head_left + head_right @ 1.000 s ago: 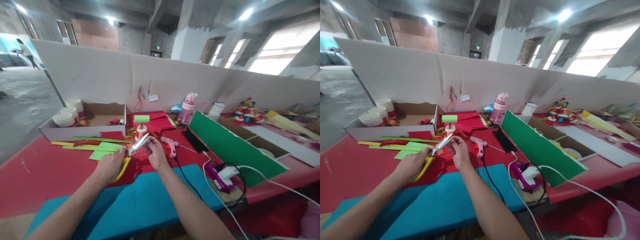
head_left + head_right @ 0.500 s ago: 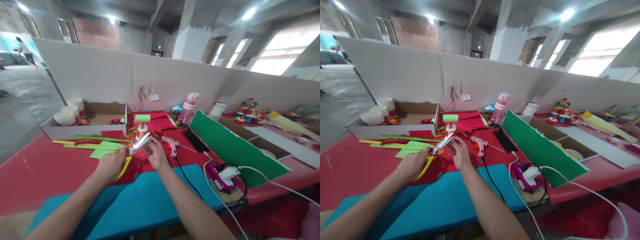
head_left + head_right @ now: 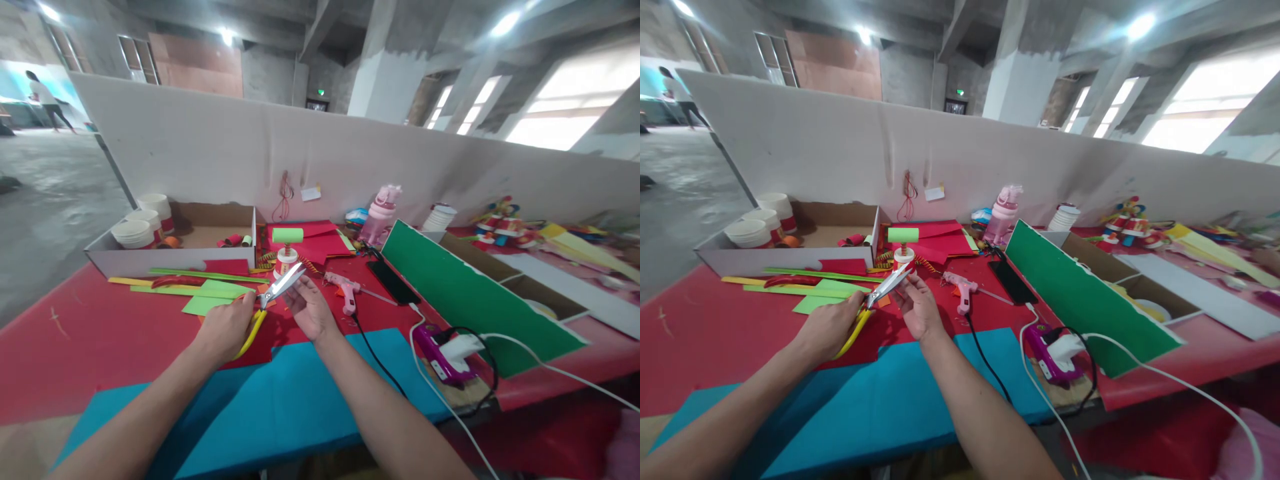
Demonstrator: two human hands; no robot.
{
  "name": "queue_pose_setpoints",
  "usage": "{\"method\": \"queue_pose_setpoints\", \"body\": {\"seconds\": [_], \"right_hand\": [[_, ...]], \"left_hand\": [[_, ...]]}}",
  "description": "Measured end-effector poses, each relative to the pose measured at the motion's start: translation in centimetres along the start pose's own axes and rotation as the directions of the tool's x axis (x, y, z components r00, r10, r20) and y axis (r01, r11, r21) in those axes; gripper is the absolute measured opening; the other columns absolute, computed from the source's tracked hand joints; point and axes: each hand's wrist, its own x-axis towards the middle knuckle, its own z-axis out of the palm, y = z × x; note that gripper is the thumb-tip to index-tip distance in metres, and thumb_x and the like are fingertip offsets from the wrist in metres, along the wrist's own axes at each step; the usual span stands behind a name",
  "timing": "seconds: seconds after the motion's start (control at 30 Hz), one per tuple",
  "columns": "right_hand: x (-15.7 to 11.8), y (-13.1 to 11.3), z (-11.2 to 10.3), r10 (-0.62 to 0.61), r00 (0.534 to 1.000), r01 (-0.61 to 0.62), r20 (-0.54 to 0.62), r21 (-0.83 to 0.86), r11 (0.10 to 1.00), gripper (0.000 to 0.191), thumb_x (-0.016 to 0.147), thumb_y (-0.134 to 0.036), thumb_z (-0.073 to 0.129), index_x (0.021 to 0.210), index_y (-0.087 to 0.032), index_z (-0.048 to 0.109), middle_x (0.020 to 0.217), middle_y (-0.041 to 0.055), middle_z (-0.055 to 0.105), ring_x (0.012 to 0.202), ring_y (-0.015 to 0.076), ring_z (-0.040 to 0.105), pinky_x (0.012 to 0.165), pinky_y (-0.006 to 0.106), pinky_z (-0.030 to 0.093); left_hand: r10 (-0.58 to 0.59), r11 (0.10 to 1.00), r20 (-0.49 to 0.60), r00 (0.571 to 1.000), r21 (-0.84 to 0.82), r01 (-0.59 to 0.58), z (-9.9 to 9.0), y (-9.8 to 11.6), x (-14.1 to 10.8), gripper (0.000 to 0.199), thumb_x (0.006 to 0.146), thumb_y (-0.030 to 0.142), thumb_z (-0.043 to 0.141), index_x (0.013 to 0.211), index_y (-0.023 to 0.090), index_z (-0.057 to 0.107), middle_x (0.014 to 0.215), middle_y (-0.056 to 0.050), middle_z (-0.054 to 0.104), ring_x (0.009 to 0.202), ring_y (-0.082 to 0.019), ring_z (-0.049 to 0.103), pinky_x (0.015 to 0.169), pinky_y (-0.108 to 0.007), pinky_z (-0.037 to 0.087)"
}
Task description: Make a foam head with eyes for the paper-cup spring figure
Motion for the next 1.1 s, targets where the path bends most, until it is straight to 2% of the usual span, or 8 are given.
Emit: {"method": "queue_pose_setpoints", "body": {"seconds": [0.53, 1.1], "right_hand": [[-0.08, -0.15, 0.15, -0.015, 0.999, 0.014, -0.034, -0.024, 1.000, 0.017, 0.067, -0.009, 0.075, 0.076, -0.019, 0.064, 0.073, -0.0041, 0.072, 0.068, 0.0089, 0.067, 0.066, 0.020, 0.055], [-0.14, -0.20, 0.13, -0.022, 1.000, 0.021, -0.015, -0.050, 0.999, 0.019, 0.065, -0.012, 0.078, 0.075, -0.020, 0.064, 0.073, -0.0050, 0.071, 0.070, 0.0089, 0.066, 0.068, 0.021, 0.055]], "left_hand": [[0.002, 1.000, 0.007, 1.000, 0.004, -0.002, -0.14, -0.09, 0.02, 0.025, 0.094, 0.033, 0.028, 0.108, 0.016, 0.040, 0.086, -0.013, 0.068, 0.077, -0.031, 0.068, 0.057, -0.032, 0.043], [0.000, 1.000, 0.021, 1.000, 0.004, 0.000, -0.37, -0.07, -0.02, 0.026, 0.093, 0.032, 0.029, 0.111, 0.016, 0.040, 0.090, -0.014, 0.069, 0.078, -0.031, 0.067, 0.059, -0.034, 0.045]]}}
